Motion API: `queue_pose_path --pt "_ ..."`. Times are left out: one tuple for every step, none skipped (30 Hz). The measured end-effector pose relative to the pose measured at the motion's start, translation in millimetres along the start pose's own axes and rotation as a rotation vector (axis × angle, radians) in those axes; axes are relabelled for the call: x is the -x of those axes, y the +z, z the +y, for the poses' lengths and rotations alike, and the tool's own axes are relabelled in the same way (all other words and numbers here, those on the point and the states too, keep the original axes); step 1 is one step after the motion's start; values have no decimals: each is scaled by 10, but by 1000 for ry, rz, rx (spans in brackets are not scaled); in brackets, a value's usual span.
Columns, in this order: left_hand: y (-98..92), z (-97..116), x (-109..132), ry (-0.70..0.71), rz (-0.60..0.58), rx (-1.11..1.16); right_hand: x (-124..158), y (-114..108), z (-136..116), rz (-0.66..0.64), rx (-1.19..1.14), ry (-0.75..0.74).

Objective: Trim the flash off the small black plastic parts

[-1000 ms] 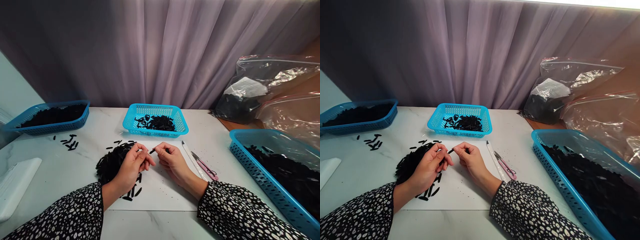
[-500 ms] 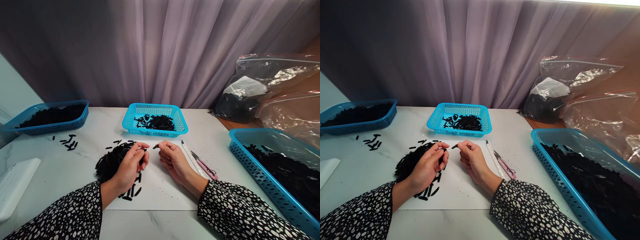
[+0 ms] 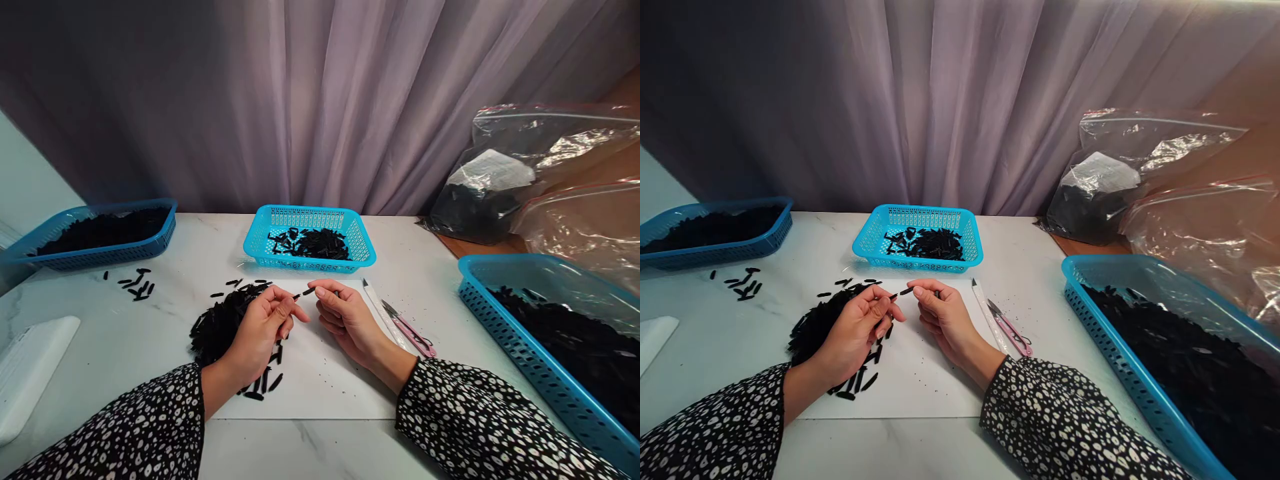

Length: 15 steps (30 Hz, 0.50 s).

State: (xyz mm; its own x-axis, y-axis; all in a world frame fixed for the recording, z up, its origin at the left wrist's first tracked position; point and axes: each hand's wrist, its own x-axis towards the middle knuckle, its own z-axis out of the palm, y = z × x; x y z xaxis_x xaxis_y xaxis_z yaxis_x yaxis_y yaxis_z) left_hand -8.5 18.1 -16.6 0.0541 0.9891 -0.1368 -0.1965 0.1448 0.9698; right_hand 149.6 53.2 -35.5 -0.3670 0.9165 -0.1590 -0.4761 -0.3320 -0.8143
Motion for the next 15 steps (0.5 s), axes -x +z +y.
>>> queue_pose_path --pt "-3 -2 0 4 8 0 0 -2 3 -4 1 -1" --pt "-6 -5 -1 6 12 0 -1 -4 6 -7 2 -3" --pt "-8 -7 -2 7 14 0 -2 -5 10 -11 4 -5" --pt "-9 -9 -2 6 15 0 -3 -7 14 -14 6 -7" --pt "-10 -9 -2 6 16 0 -3 -8 18 -17 7 -8" --pt "-10 -8 -1 7 16 0 -3 -9 21 -20 8 -7" --pt "-9 -7 0 8 14 -2 -3 -9 22 -22 10 -7" --pt "-9 -5 2 10 12 -3 -2 -9 21 -24 11 -9" --pt "-9 -3 4 11 10 -4 -1 -8 19 -24 6 -14" --pt "-8 -1 6 12 7 -5 0 -6 15 -24 -10 -18" --pt "-8 1 7 13 5 -6 1 -4 9 -26 -34 -19" --pt "-8 2 9 12 4 -7 2 -2 3 -30 -67 -16" --pt "-7 2 10 11 5 -9 3 2 -2 -39 -102 -8" --pt "-6 2 10 9 3 -11 5 7 -5 -52 -129 3" --pt "-6 0 10 9 1 -14 7 13 -6 -64 -139 14"
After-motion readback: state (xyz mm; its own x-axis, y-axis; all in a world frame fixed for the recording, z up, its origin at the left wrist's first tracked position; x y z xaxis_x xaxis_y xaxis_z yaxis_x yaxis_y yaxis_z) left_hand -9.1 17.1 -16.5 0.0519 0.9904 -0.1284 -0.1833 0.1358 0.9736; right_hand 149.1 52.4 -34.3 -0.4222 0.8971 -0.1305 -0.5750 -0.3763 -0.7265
